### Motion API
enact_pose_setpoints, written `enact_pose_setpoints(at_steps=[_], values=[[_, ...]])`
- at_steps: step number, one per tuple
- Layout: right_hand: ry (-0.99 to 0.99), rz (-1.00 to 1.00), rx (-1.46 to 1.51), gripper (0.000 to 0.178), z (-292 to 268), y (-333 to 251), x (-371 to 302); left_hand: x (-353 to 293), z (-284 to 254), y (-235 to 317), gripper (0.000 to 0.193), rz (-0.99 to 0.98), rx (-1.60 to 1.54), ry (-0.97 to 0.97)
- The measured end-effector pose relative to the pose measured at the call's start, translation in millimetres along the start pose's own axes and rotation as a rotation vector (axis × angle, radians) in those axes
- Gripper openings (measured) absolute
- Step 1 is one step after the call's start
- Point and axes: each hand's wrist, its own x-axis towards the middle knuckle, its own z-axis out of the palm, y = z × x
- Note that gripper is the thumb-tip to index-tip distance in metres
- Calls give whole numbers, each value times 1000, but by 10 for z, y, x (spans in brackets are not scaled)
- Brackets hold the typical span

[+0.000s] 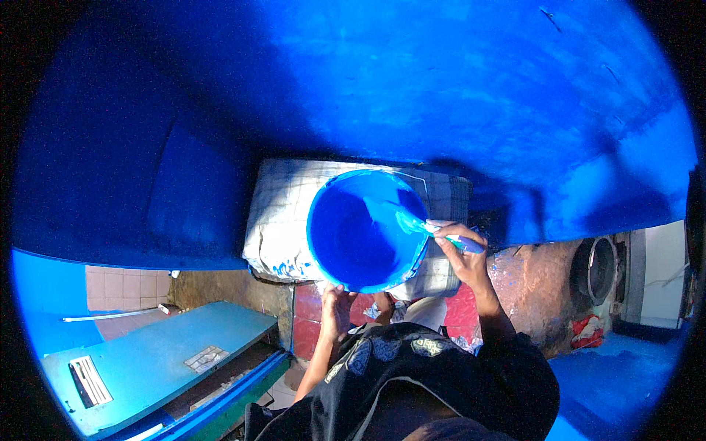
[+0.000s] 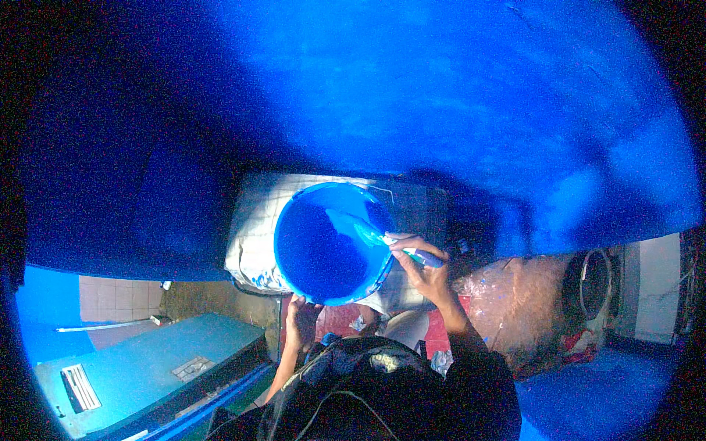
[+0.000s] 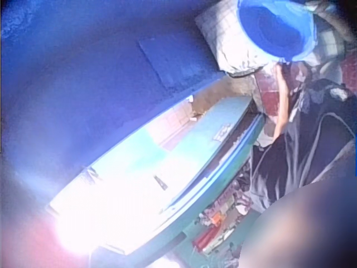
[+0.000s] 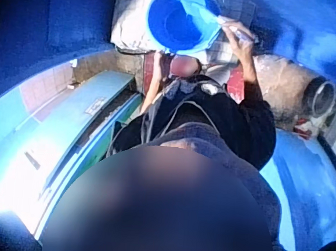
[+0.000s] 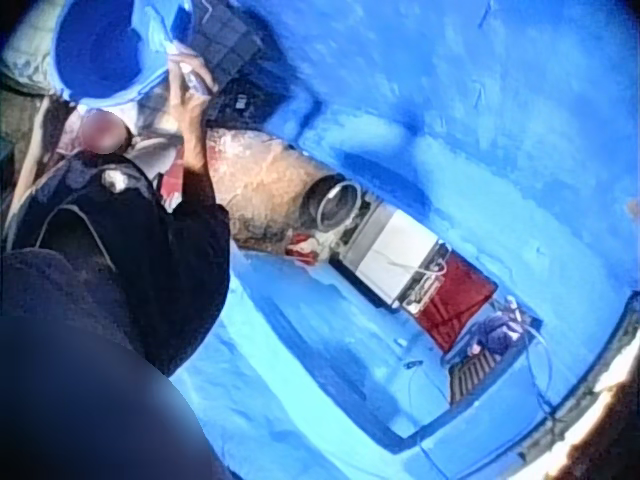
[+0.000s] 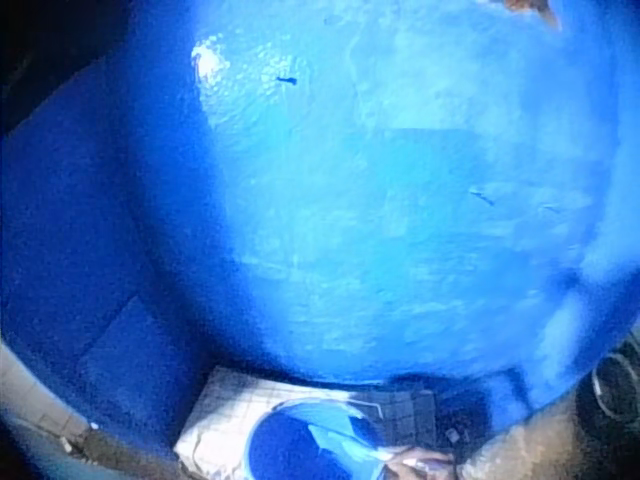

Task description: The person applies blue paint to the interior walls of a small structure using a brush and dipping it into a bucket of blue paint.

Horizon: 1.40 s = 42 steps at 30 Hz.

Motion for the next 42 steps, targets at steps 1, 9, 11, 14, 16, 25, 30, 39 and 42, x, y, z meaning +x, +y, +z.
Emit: enact_pose_setpoints(at_steps=[1, 9, 11, 14, 16, 25, 30, 39, 42], values=[[-5, -31, -37, 9, 15, -5, -19, 6, -8, -5, 49, -37, 9, 38], [80, 32, -6, 6, -34, 46, -33, 9, -35, -58, 49, -11, 6, -15], [112, -4, 31, 7, -51, 50, -44, -13, -1, -77, 51, -18, 0, -3], [63, 42, -40, 8, -72, 46, -74, -27, 20, -70, 53, -25, 8, 7], [62, -5, -65, 8, -57, 68, -89, -25, 15, -61, 47, -37, -19, 21], [88, -77, -42, 9, -166, 70, -103, -77, 199, 1, 37, -43, -71, 30], [151, 111, 98, 8, -206, 79, -147, -100, 221, 21, 39, -35, -106, 0], [279, 136, 383, 10, -364, 111, -160, -162, 381, -62, 46, -64, -126, 66], [246, 211, 252, 10, -389, 122, -158, -125, 380, -68, 42, -78, -151, 59]])
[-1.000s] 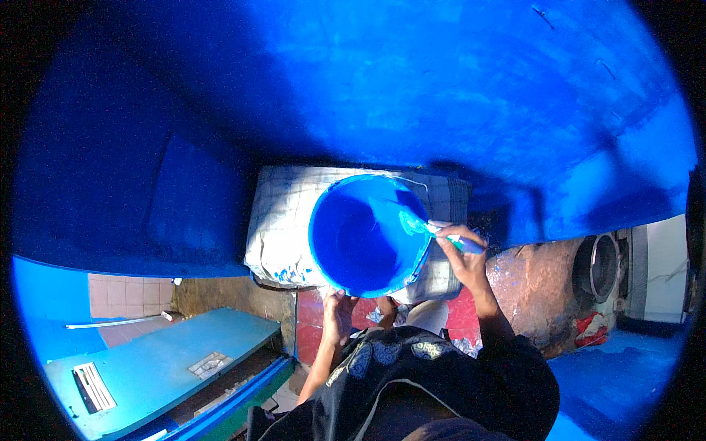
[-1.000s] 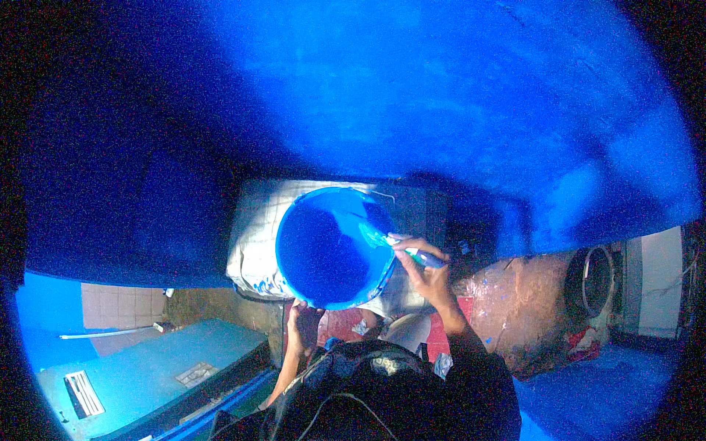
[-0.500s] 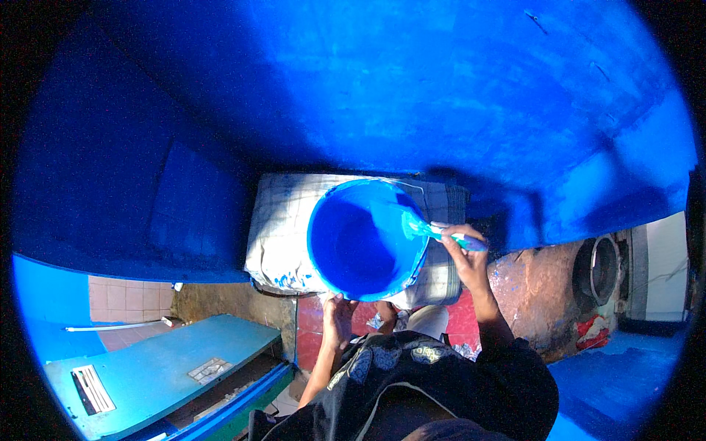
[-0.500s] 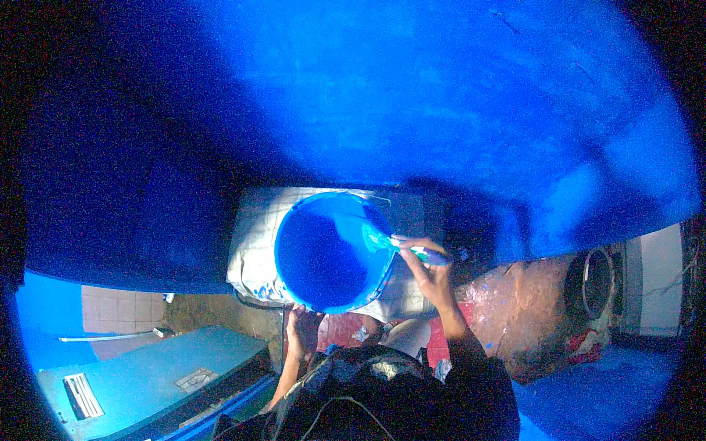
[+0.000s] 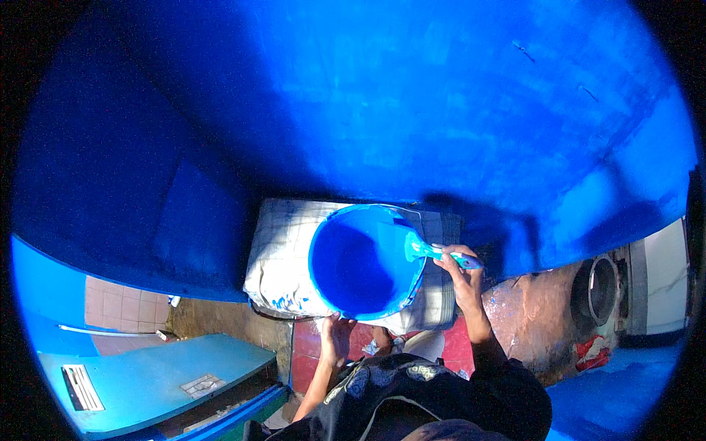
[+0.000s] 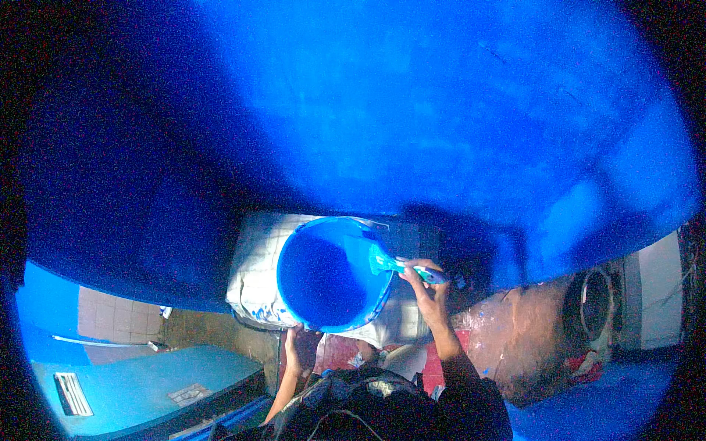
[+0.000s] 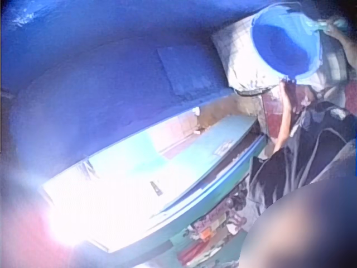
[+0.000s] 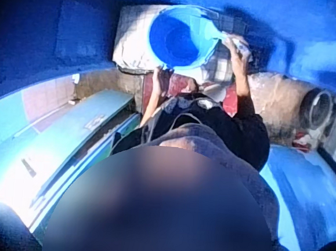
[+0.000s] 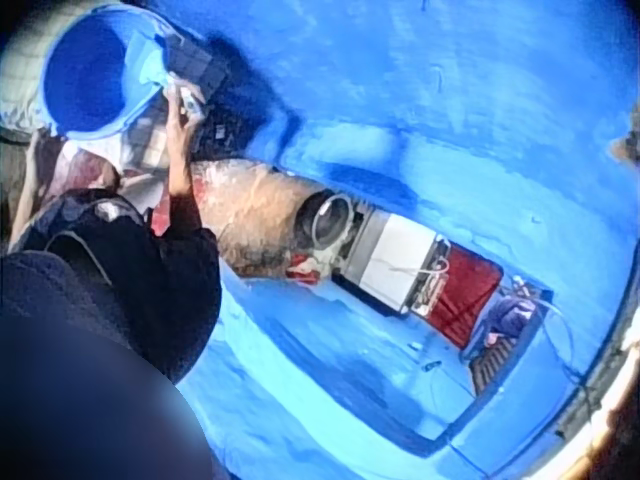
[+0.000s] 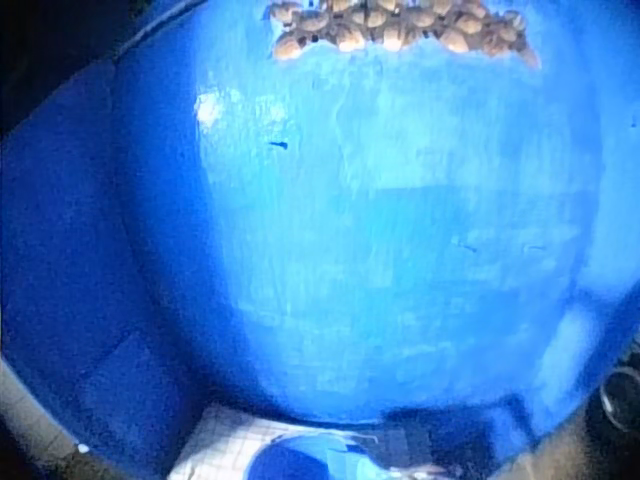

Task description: The person applies blue paint to the interior walls of a small structure using a brush and dipping it into a bucket of blue paint.

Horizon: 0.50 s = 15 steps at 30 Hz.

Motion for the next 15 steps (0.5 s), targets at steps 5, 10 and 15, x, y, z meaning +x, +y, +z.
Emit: enact_pose_setpoints(at_steps=[5, 10, 15], values=[[71, -37, 167, 13, 19, 195, 113, 147, -22, -5, 29, 24, -82, -10], [88, -29, 423, 16, 7, 378, 406, 320, -39, 43, 26, 41, -105, 21], [100, -94, 487, 18, 85, 410, 894, 419, -88, 94, 24, 53, -108, 37]])
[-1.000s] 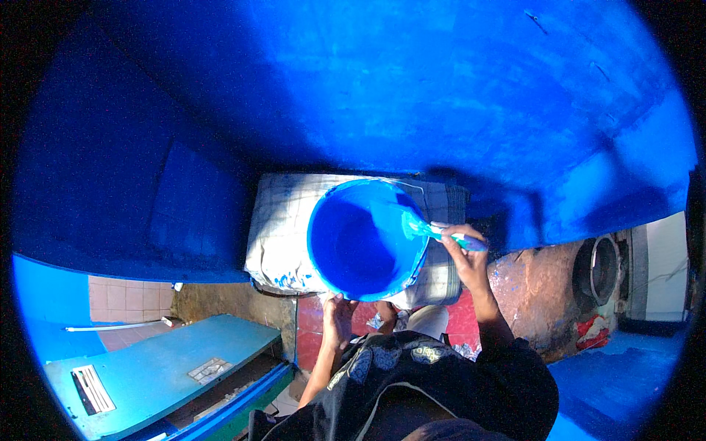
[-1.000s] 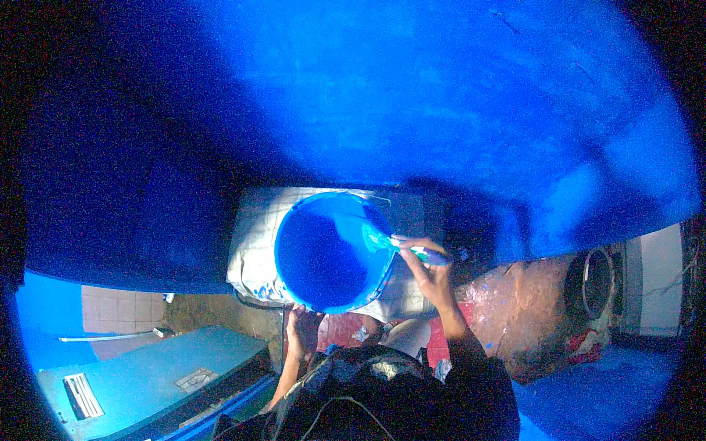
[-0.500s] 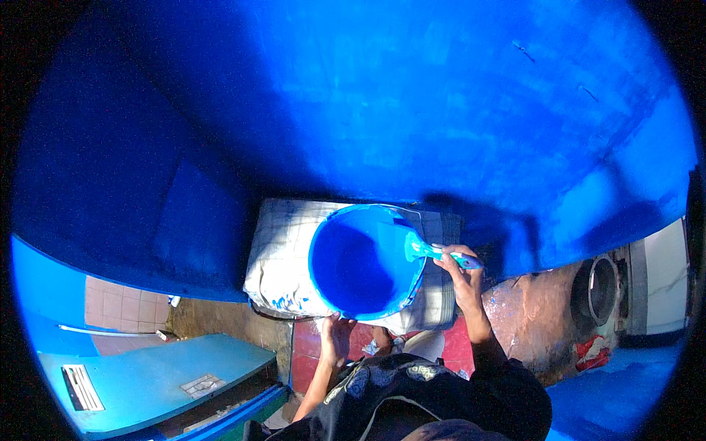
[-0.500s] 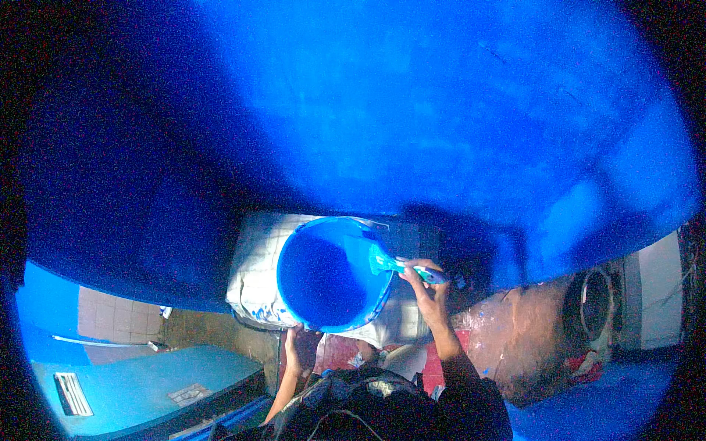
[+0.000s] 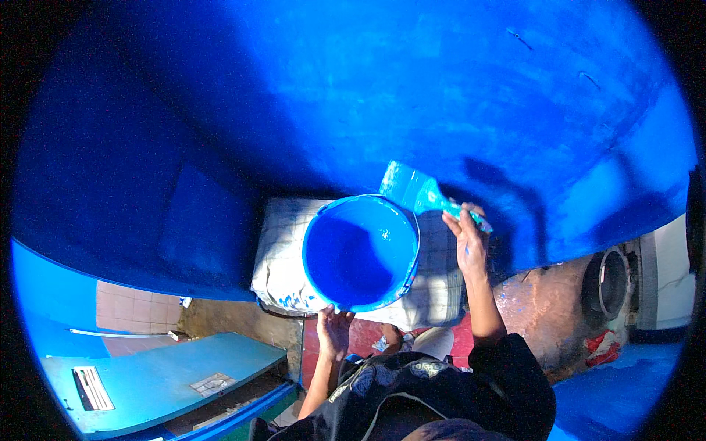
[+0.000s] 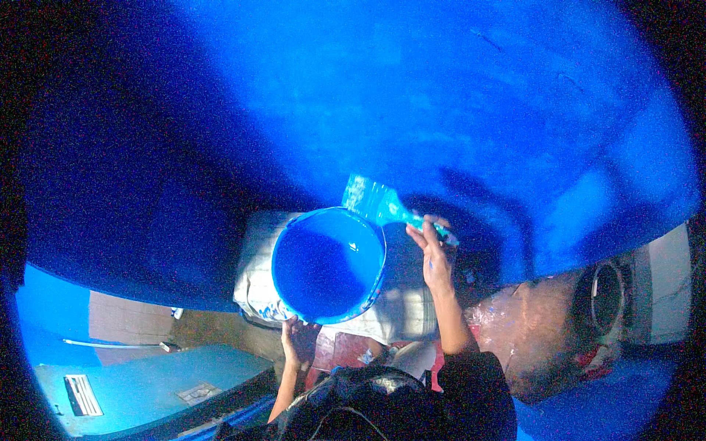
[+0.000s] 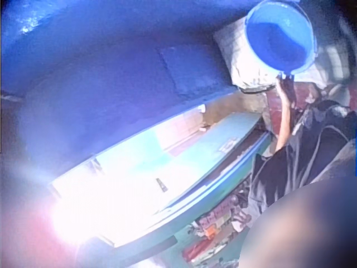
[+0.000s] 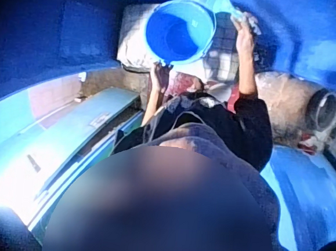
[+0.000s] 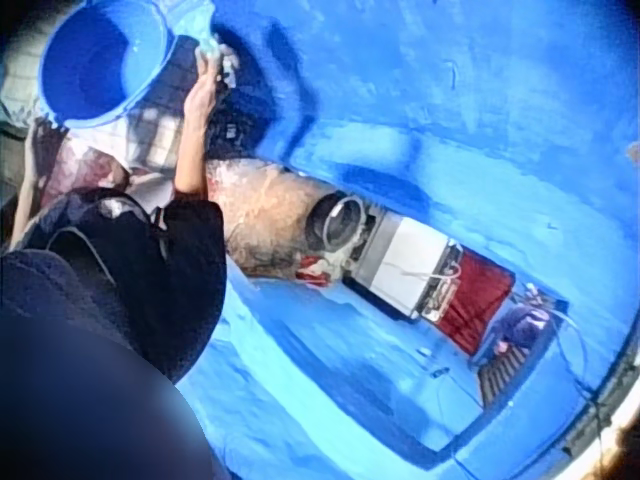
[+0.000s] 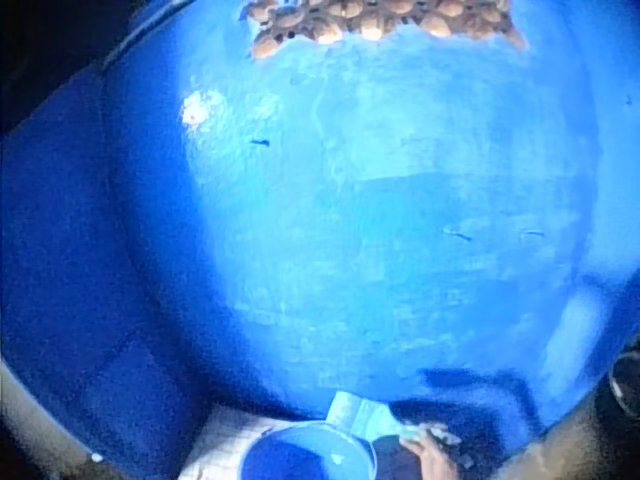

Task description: The person applies blue paint to the interior walls of a small structure using a brush and dipping it into a bucket of blue paint.

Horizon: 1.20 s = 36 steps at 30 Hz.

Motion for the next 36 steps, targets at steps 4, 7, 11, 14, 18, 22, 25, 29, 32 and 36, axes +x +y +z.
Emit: enact_pose_setpoints(at_steps=[4, 7, 11, 14, 18, 22, 25, 29, 32, 36], values=[[-15, -301, -270, 13, 37, 5, 469, -47, 6, -6, 24, 39, 6, -21], [-64, -430, -550, 10, 40, 78, 804, -106, 14, 4, 24, 79, -12, -38], [-90, -499, -551, 8, 50, 181, 1075, -216, -10, 9, 28, 79, 33, 56], [-89, -559, -595, 7, 50, 206, 1184, -207, -39, 60, 27, 48, 7, 101], [45, -706, -664, 6, -67, 81, 1099, -242, -31, 67, 19, 49, 18, 178], [194, -739, -720, 8, -118, 75, 830, -286, -37, 50, 22, 51, 34, 172], [57, -649, -656, 9, -19, 181, 792, -330, -39, 21, 23, 44, -88, 34], [-29, -697, -677, 11, 77, 334, 1012, -302, -76, 0, 26, 20, -51, 101], [37, -698, -708, 9, -44, 301, 1011, -330, -104, -32, 25, 27, -66, 86], [91, -647, -730, 9, -157, 375, 787, -344, -116, -10, 24, -10, -78, 85]])
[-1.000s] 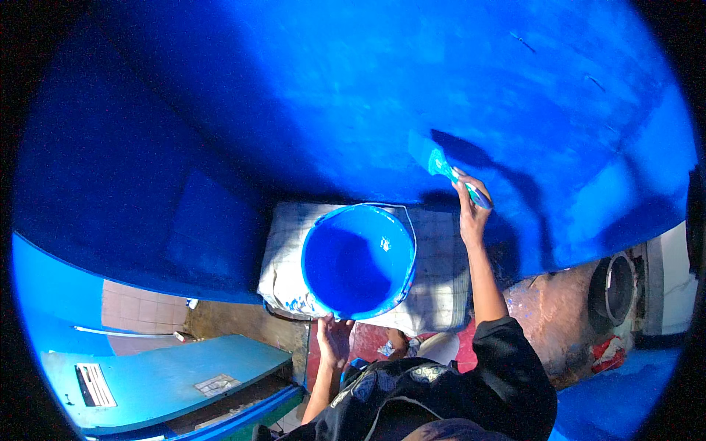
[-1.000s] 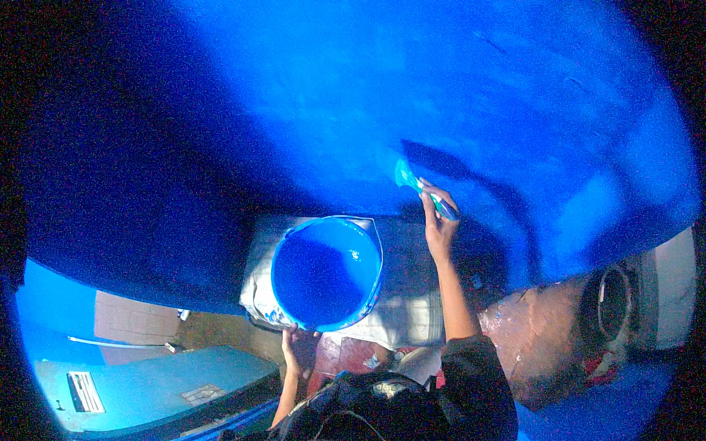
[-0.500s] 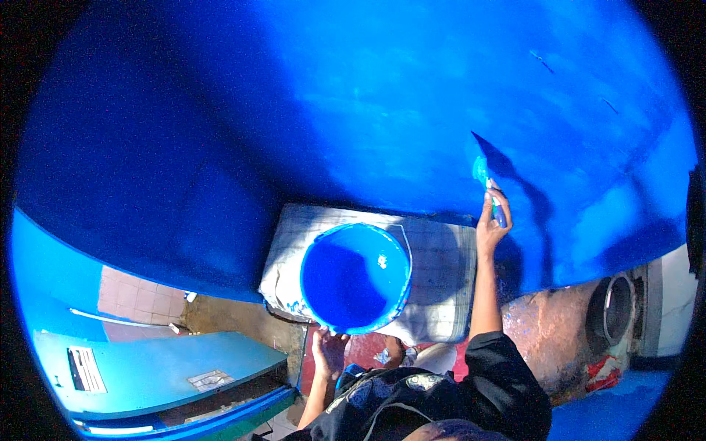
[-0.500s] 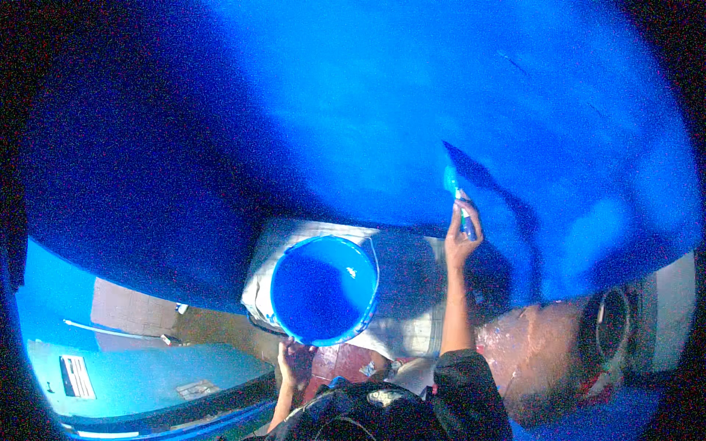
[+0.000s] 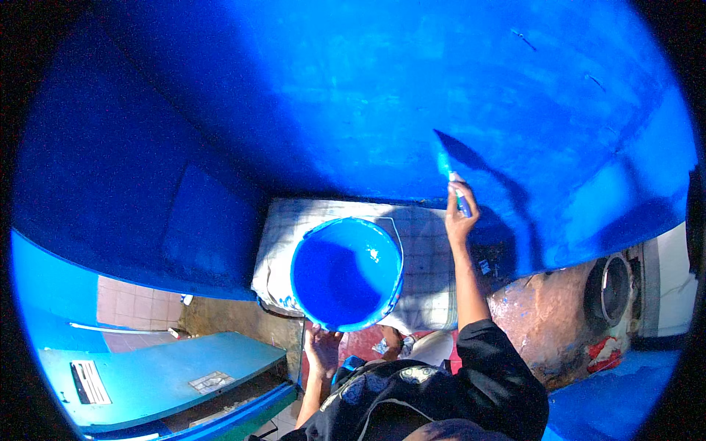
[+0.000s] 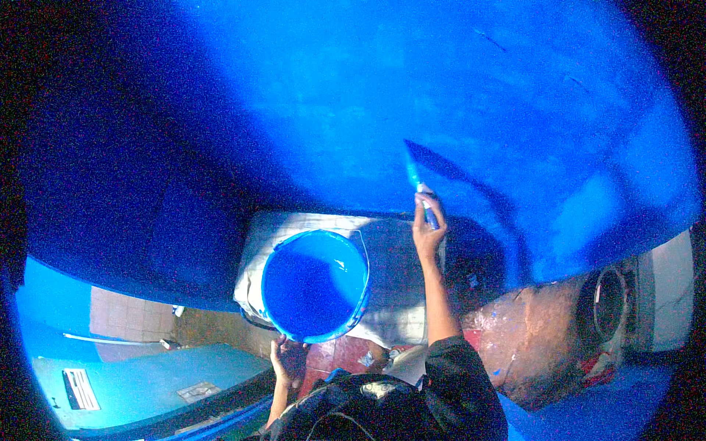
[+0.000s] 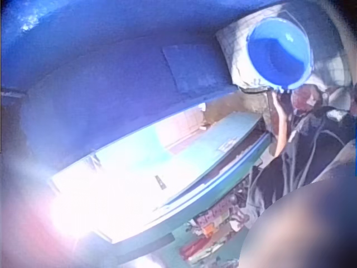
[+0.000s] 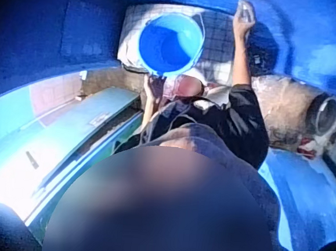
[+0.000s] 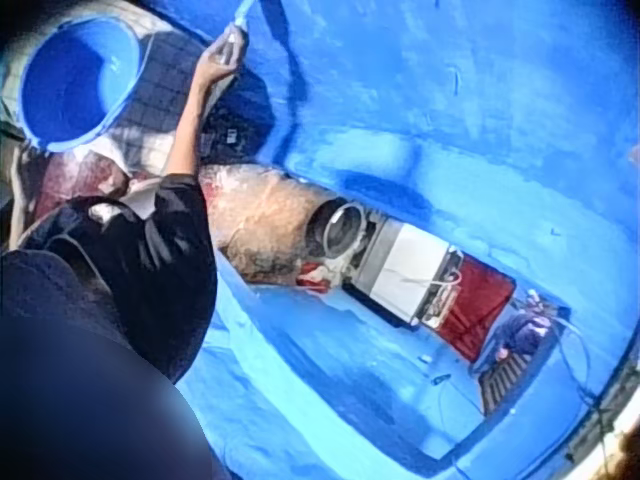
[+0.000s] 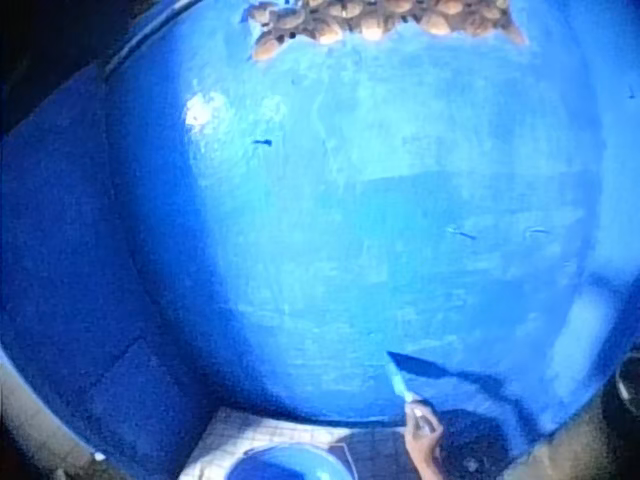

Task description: The person applies blue paint to the interior walls of a small structure using a brush and dipping it into a bucket of blue paint.

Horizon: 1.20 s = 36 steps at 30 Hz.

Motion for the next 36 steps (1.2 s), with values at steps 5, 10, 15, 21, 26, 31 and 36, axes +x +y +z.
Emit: enact_pose_setpoints(at_steps=[5, 10, 15, 21, 26, 31, 36], values=[[-142, -62, 68, 8, 219, 152, -92, -47, 88, -35, 26, 47, 112, 113], [55, -39, -33, 10, -15, 230, -24, -84, 76, -17, 25, 39, 108, 77], [64, -128, -60, 13, 42, 76, -278, -79, 27, -51, 24, 24, 84, 85], [-90, -116, -30, 17, 294, 224, -356, -73, -160, -44, 23, -15, 59, 122], [95, -2, -120, 13, -111, 390, -289, -105, -227, -66, 41, 6, 101, 91], [-23, 0, -3, 14, 9, 337, -604, -131, -176, -76, 32, -10, 56, 189], [-173, -105, -32, 17, 279, 579, -582, -135, -182, -26, 46, -12, 176, 180]])
